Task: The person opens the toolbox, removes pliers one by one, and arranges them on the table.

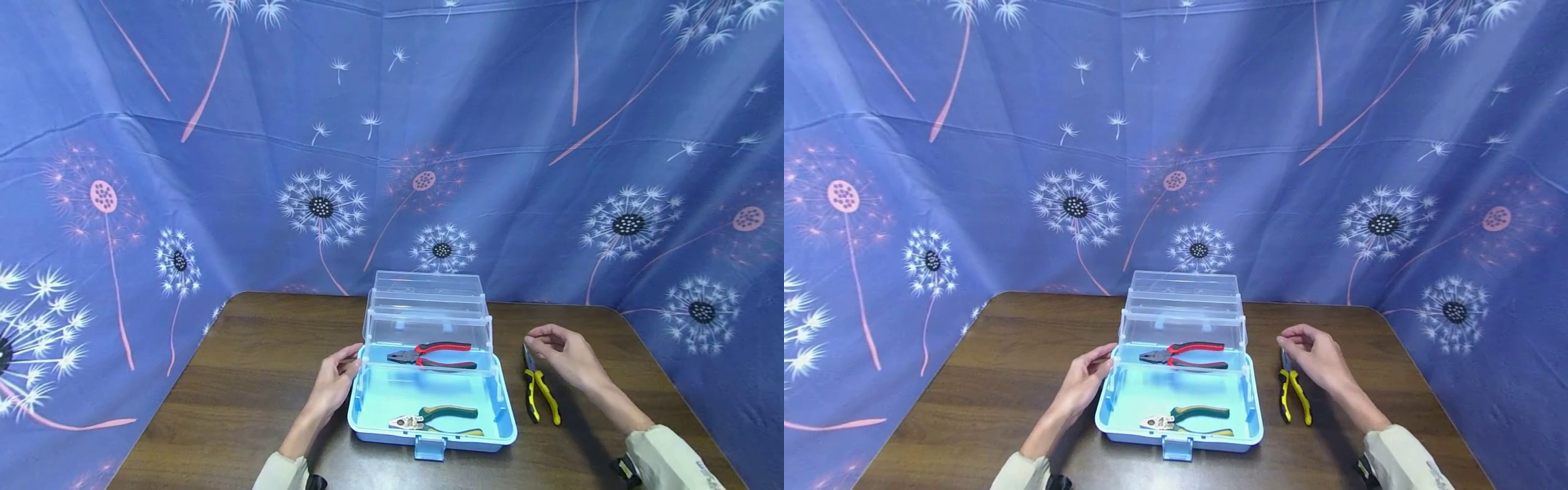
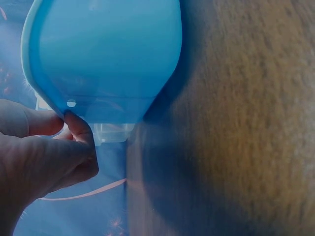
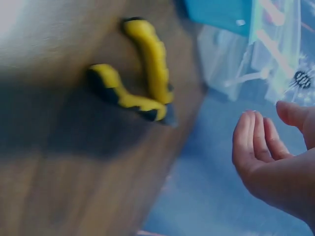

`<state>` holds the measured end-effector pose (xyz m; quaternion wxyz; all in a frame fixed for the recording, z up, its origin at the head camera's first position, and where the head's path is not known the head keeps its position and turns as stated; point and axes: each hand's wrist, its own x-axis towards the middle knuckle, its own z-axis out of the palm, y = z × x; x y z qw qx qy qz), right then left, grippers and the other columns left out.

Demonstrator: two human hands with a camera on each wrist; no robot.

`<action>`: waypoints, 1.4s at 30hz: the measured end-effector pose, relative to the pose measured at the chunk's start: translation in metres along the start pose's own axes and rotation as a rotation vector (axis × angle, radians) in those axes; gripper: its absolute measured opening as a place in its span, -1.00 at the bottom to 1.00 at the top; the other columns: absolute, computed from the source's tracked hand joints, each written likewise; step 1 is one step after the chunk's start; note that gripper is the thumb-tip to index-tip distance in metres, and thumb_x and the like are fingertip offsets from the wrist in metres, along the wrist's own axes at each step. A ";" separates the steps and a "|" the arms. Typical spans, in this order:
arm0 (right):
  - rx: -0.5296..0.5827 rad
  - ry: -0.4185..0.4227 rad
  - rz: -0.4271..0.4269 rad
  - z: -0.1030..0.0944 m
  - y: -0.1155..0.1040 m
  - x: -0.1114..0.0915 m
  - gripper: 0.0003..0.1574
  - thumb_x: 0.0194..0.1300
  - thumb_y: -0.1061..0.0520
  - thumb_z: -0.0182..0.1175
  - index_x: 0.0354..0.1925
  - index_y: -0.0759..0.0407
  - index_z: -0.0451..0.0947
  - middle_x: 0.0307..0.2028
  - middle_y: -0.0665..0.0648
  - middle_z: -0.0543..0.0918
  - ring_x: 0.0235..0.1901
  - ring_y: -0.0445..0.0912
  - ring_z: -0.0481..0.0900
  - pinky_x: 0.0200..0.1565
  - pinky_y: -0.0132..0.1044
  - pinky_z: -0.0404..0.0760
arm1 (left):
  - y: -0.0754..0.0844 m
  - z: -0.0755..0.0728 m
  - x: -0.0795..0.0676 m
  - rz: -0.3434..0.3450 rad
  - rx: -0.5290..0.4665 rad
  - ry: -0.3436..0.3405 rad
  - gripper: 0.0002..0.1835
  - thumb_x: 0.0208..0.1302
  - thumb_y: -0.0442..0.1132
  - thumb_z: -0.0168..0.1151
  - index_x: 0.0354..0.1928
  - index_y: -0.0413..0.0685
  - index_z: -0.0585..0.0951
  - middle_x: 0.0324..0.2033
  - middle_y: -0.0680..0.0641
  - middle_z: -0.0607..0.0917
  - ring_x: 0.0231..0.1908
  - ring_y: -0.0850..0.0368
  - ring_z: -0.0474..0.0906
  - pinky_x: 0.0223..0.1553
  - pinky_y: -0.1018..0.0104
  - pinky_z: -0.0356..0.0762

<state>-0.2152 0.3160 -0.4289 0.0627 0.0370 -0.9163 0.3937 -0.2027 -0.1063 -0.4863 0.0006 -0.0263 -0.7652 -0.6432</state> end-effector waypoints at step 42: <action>0.045 -0.496 -0.432 0.105 -0.109 0.040 -0.61 0.18 0.12 0.32 -0.03 0.24 0.59 -0.15 0.13 0.67 -0.13 -0.01 0.61 -0.06 -0.10 0.56 | 0.002 0.000 -0.001 -0.005 0.021 0.013 -0.62 0.38 -0.34 0.04 0.22 -0.24 0.46 0.00 -0.18 0.55 -0.09 0.03 0.49 -0.10 0.29 0.48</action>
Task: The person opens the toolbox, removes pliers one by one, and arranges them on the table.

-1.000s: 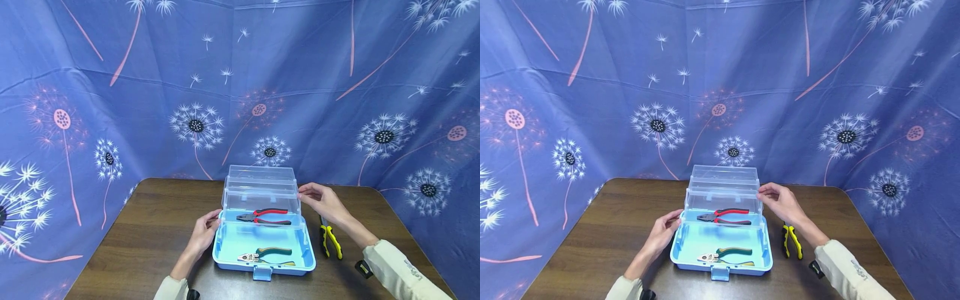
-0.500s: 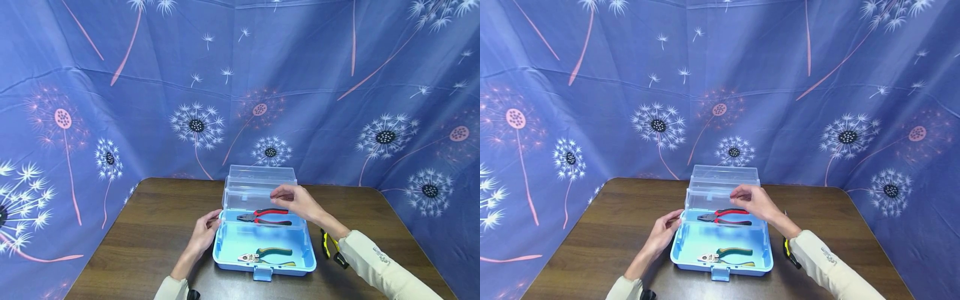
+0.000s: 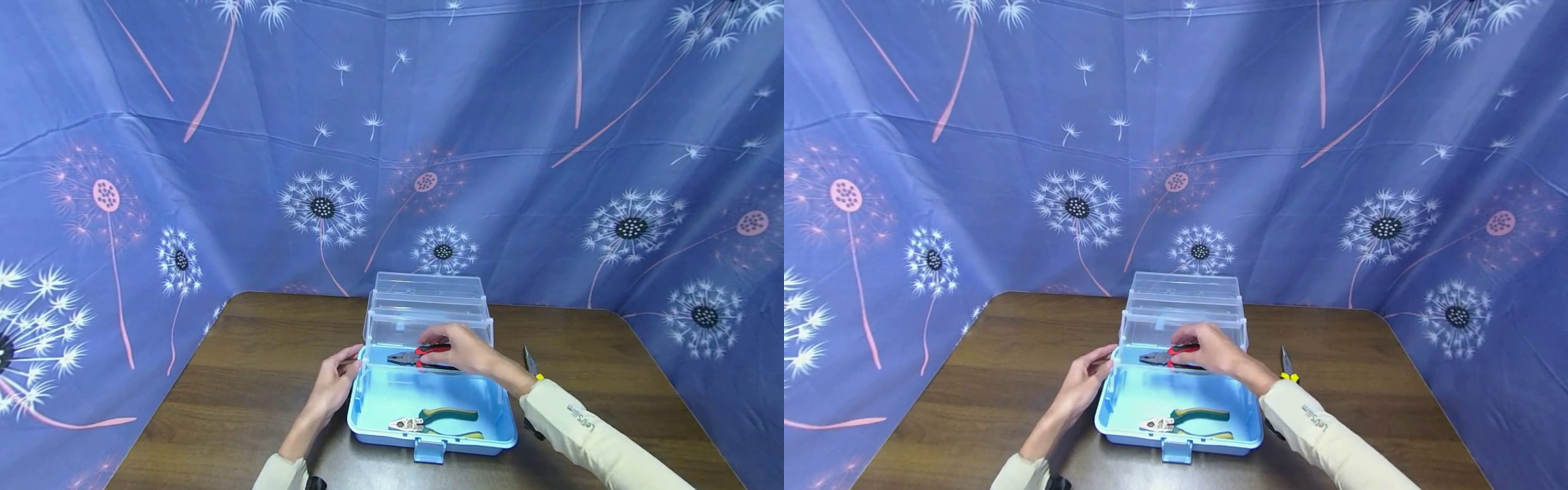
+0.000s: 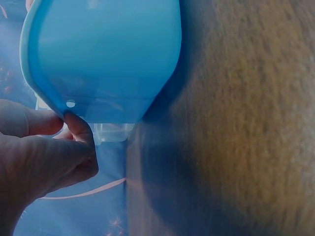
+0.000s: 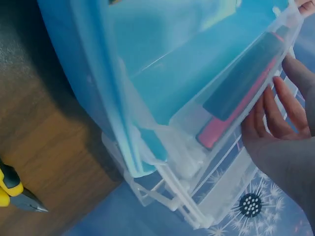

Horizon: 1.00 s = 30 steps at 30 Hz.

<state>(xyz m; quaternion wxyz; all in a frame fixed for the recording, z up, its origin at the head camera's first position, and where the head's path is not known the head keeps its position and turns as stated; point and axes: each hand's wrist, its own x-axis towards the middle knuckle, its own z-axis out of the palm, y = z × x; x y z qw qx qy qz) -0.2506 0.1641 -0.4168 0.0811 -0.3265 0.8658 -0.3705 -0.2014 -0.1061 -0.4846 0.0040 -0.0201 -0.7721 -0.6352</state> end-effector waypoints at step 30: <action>-0.224 -0.165 -0.050 -0.005 -0.022 0.017 -0.86 0.11 0.14 0.38 -0.35 0.17 0.63 -0.53 -0.02 0.56 -0.55 -0.21 0.35 -0.46 -0.41 0.35 | 0.000 0.004 -0.001 0.009 -0.059 0.034 -0.62 0.36 -0.39 0.04 0.19 -0.29 0.47 -0.02 -0.21 0.56 -0.12 0.05 0.52 -0.18 0.38 0.52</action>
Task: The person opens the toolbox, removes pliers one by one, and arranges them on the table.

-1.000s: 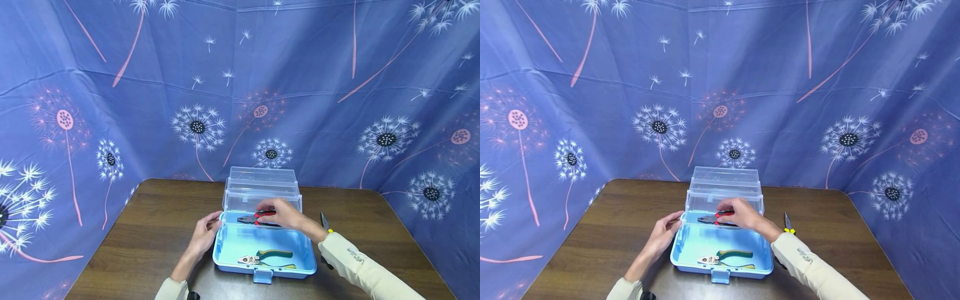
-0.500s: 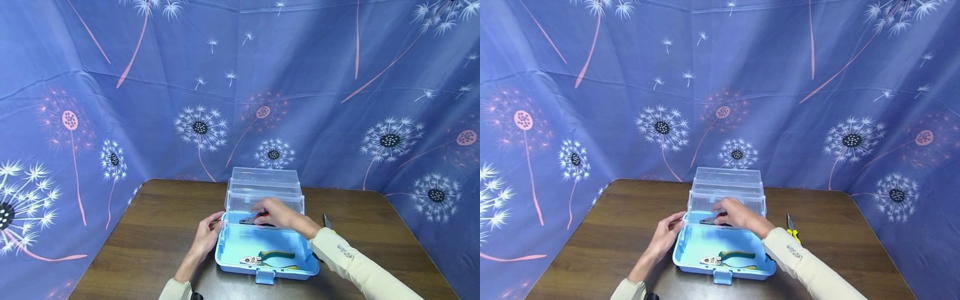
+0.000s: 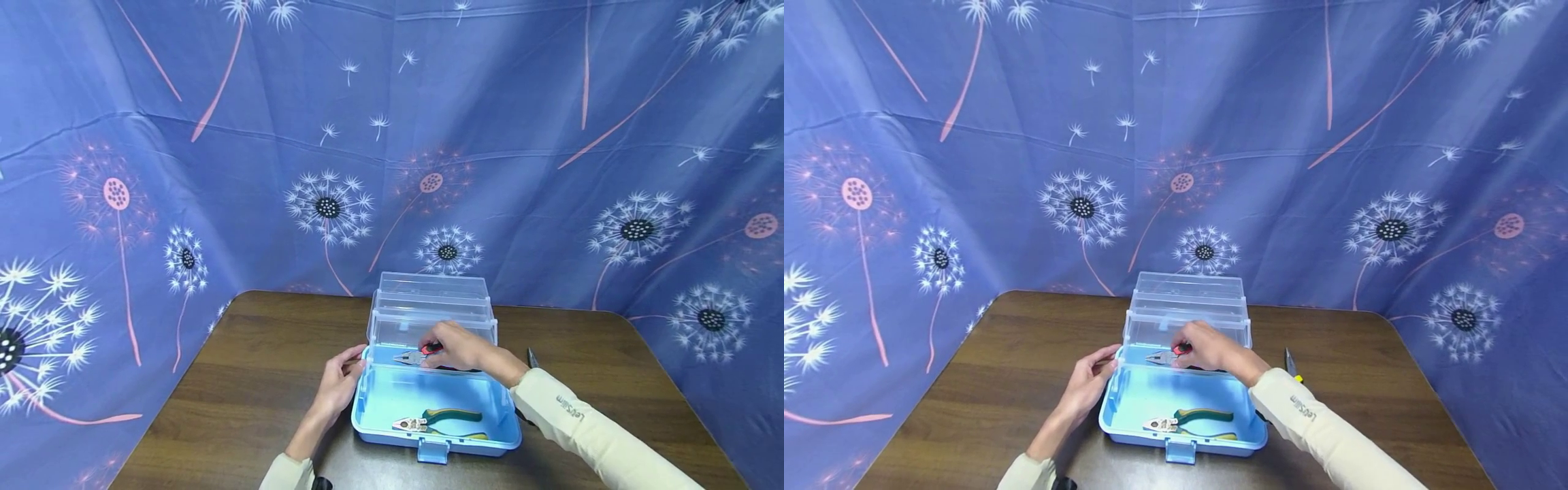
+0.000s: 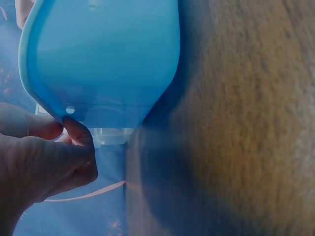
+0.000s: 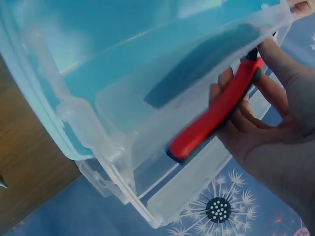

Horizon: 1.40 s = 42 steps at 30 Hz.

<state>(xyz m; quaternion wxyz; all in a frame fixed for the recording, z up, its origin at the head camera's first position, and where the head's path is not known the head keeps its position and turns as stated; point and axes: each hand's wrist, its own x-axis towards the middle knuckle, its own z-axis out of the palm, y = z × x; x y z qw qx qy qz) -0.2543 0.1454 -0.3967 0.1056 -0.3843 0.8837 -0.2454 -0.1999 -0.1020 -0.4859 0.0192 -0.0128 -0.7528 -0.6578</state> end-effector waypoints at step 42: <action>0.593 0.506 0.398 -0.058 0.056 -0.114 -0.33 0.15 -0.01 0.34 0.11 0.37 0.49 -0.16 0.28 0.69 -0.23 0.04 0.69 -0.23 -0.19 0.65 | 0.000 0.000 0.001 -0.013 0.059 0.005 -0.62 0.38 -0.36 0.03 0.21 -0.24 0.46 -0.01 -0.18 0.56 -0.08 0.01 0.50 -0.07 0.24 0.49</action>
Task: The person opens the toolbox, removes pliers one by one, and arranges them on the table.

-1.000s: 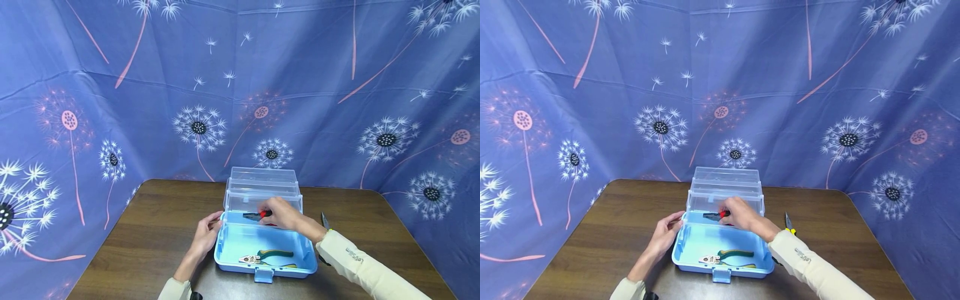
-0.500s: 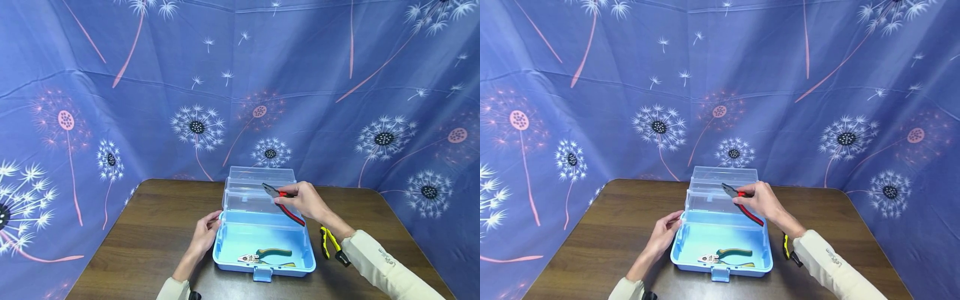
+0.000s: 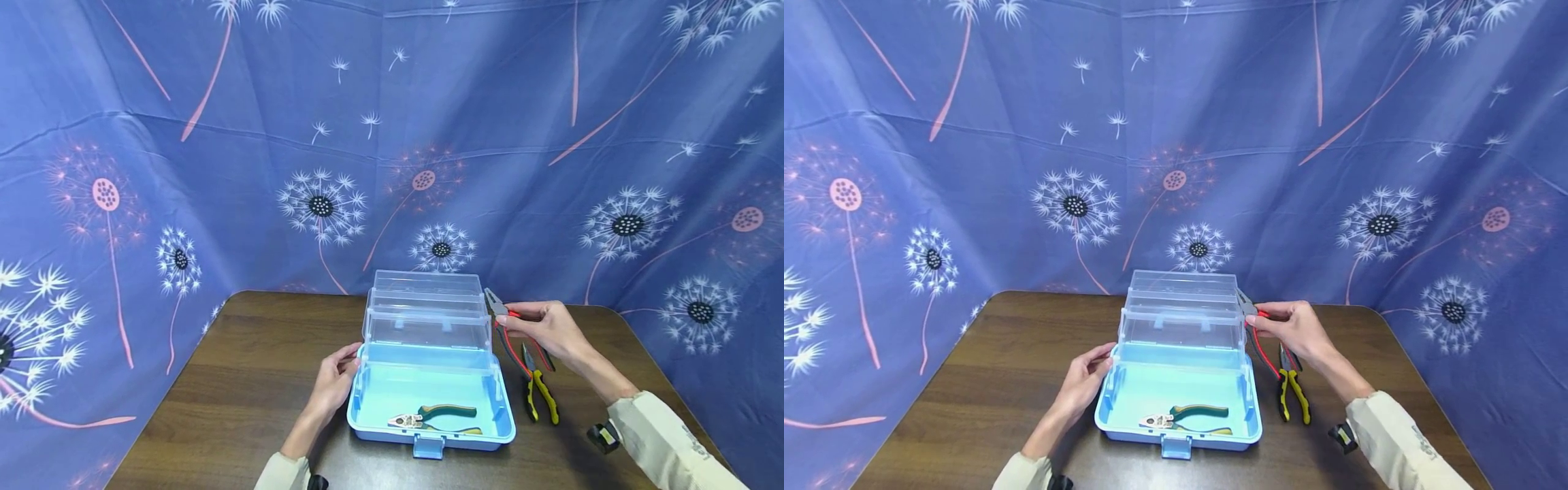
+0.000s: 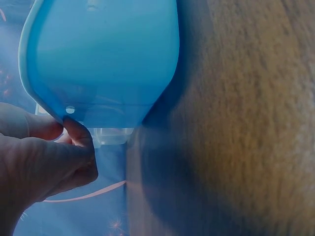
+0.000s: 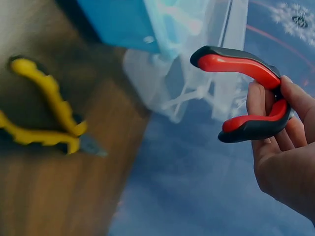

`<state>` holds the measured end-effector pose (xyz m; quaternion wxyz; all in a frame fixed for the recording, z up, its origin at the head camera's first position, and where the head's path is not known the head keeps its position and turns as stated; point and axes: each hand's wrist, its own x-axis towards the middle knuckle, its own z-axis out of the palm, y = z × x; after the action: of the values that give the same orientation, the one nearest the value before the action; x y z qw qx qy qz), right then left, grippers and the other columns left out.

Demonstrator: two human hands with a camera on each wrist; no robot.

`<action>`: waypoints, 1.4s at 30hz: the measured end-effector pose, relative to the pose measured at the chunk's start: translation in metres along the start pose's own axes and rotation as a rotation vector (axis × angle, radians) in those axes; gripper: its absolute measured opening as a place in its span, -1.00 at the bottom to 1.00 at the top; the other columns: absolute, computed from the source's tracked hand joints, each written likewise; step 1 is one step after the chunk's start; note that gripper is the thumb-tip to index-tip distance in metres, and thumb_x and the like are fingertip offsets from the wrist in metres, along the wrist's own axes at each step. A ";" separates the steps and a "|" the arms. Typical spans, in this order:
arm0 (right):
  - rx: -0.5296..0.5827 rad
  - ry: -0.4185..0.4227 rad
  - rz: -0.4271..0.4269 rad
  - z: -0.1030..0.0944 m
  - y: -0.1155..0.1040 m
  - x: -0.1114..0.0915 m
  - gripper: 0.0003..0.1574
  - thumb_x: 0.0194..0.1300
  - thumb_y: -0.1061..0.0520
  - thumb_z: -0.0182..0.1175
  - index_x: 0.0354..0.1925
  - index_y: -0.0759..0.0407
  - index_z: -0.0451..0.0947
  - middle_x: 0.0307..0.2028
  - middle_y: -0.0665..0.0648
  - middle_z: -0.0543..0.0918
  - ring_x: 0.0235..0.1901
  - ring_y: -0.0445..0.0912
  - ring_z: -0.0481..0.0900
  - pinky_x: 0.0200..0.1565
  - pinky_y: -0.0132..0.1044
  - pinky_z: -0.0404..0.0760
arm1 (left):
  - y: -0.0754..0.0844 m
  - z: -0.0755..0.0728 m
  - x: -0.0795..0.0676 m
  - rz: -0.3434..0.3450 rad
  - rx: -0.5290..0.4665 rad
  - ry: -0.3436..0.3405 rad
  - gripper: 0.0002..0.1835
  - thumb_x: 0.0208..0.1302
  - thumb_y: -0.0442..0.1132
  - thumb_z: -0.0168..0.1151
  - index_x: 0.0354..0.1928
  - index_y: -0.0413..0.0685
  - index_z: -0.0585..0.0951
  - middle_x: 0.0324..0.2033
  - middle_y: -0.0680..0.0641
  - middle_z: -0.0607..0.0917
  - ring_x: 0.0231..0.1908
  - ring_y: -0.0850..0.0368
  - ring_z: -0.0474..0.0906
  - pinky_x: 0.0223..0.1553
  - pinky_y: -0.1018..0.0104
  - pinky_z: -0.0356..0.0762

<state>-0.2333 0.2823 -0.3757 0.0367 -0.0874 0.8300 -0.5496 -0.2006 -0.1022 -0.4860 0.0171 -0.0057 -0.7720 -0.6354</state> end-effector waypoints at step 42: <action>-0.593 0.232 0.283 -0.065 0.154 -0.053 -0.25 0.15 -0.34 0.23 -0.10 0.30 0.65 -0.15 0.34 0.67 -0.08 0.31 0.54 -0.23 0.07 0.50 | 0.001 0.001 0.000 0.037 -0.057 -0.012 -0.63 0.37 -0.41 0.02 0.19 -0.34 0.45 -0.04 -0.22 0.58 -0.11 0.01 0.52 -0.15 0.38 0.50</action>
<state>-0.2074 0.4093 -0.4937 -0.0092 0.0847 0.9561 -0.2804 -0.2005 -0.1015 -0.4854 0.0241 -0.0242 -0.7533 -0.6568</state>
